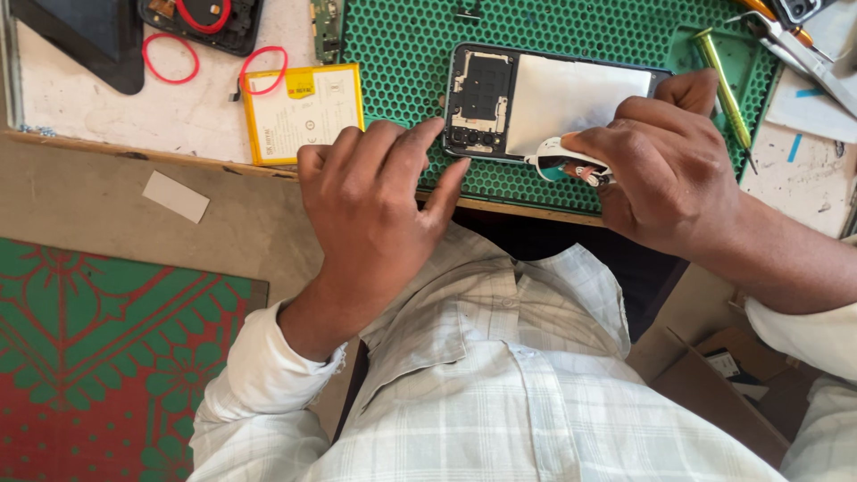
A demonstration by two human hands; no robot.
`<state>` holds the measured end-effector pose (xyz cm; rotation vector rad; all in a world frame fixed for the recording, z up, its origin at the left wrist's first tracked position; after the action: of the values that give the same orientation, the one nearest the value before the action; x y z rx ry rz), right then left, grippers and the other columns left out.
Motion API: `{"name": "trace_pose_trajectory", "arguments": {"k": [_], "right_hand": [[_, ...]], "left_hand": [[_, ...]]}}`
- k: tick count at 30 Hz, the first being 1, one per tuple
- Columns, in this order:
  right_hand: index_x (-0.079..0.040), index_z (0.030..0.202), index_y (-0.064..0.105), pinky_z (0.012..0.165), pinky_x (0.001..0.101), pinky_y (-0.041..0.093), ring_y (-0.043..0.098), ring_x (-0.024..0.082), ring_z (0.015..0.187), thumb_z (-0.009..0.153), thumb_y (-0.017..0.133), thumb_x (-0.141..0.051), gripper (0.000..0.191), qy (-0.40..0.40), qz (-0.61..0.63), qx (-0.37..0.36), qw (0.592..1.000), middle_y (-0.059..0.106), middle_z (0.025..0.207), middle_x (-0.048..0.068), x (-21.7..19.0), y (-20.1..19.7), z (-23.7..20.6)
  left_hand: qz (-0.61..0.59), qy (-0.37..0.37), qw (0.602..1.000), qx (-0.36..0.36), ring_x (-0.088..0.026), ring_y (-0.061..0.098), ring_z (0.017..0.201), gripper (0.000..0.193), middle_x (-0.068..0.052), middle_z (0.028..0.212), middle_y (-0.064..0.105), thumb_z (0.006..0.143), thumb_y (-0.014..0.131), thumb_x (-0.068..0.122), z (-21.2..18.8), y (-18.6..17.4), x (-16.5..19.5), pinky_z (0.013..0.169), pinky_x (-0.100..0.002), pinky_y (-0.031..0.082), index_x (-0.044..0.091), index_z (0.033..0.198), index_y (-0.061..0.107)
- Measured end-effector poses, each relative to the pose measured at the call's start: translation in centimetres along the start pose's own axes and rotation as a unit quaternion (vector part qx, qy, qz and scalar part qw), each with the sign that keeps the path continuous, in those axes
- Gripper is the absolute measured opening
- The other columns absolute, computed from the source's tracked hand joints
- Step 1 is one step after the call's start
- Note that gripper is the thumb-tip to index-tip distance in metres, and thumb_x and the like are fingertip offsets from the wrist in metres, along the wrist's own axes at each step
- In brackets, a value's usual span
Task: The person uses a green screwdriver to remove screws from a disassembled smartphone, then applies glue from a tube to the phone's internal frame. The person secures the phone with rubber bands and inspects the assembly.
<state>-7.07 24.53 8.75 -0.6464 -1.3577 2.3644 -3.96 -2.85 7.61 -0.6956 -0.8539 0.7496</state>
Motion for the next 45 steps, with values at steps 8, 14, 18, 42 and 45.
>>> {"name": "trace_pose_trajectory", "arguments": {"k": [8, 14, 18, 42, 45], "right_hand": [[0.004, 0.105, 0.064, 0.069, 0.0458, 0.034, 0.055, 0.028, 0.062, 0.058, 0.060, 0.012, 0.048, 0.011, -0.018, 0.001, 1.000, 0.065, 0.073, 0.012, 0.1, -0.7, -1.3], [0.002, 0.103, 0.065, 0.070, 0.0445, 0.033, 0.053, 0.027, 0.061, 0.063, 0.061, 0.012, 0.042, 0.038, -0.035, 0.004, 0.999, 0.063, 0.071, 0.010, 0.2, -1.1, -3.3], [0.002, 0.101, 0.067, 0.072, 0.0448, 0.034, 0.051, 0.027, 0.060, 0.065, 0.061, 0.011, 0.038, 0.064, -0.042, 0.007, 0.997, 0.059, 0.067, 0.008, 0.2, -1.5, -4.6], [0.002, 0.111, 0.068, 0.067, 0.0411, 0.030, 0.051, 0.028, 0.063, 0.085, 0.070, 0.015, 0.029, 0.156, -0.063, 0.029, 0.985, 0.060, 0.073, 0.012, 0.7, -3.0, -11.6], [0.003, 0.109, 0.067, 0.066, 0.0410, 0.031, 0.052, 0.028, 0.060, 0.088, 0.073, 0.014, 0.024, 0.154, -0.064, 0.039, 0.985, 0.061, 0.075, 0.013, 0.8, -3.1, -12.1]], "left_hand": [[0.011, 0.005, 1.000, -0.004, -0.018, 0.057, 0.085, 0.039, 0.003, 0.093, 0.060, 0.093, 0.090, 0.031, 0.0, 0.2, 0.0, 0.083, -0.040, 0.034, 0.013, 0.122, 0.071], [0.011, 0.008, 1.000, -0.011, -0.017, 0.057, 0.085, 0.038, 0.004, 0.091, 0.059, 0.094, 0.090, 0.030, -0.1, 0.3, 0.0, 0.083, -0.040, 0.034, 0.013, 0.121, 0.072], [0.023, 0.010, 1.000, -0.012, -0.017, 0.056, 0.084, 0.038, 0.004, 0.089, 0.058, 0.092, 0.091, 0.030, 0.0, 0.4, 0.1, 0.082, -0.040, 0.034, 0.012, 0.121, 0.072], [0.041, 0.031, 0.998, -0.037, -0.018, 0.056, 0.083, 0.036, 0.004, 0.089, 0.058, 0.094, 0.093, 0.026, -0.1, 0.6, 0.3, 0.080, -0.039, 0.036, 0.012, 0.121, 0.073], [0.037, 0.029, 0.998, -0.041, -0.018, 0.056, 0.084, 0.034, 0.004, 0.090, 0.059, 0.094, 0.093, 0.027, -0.2, 0.7, 0.2, 0.081, -0.039, 0.036, 0.010, 0.116, 0.073]]}}
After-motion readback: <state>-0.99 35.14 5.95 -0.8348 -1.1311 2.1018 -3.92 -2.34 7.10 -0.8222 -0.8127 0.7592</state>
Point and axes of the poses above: each hand's wrist, its own z-axis towards the middle knuckle, its own y-axis out of the palm, x = y × z, the point moved 1 cm from there along z, towards the middle knuckle
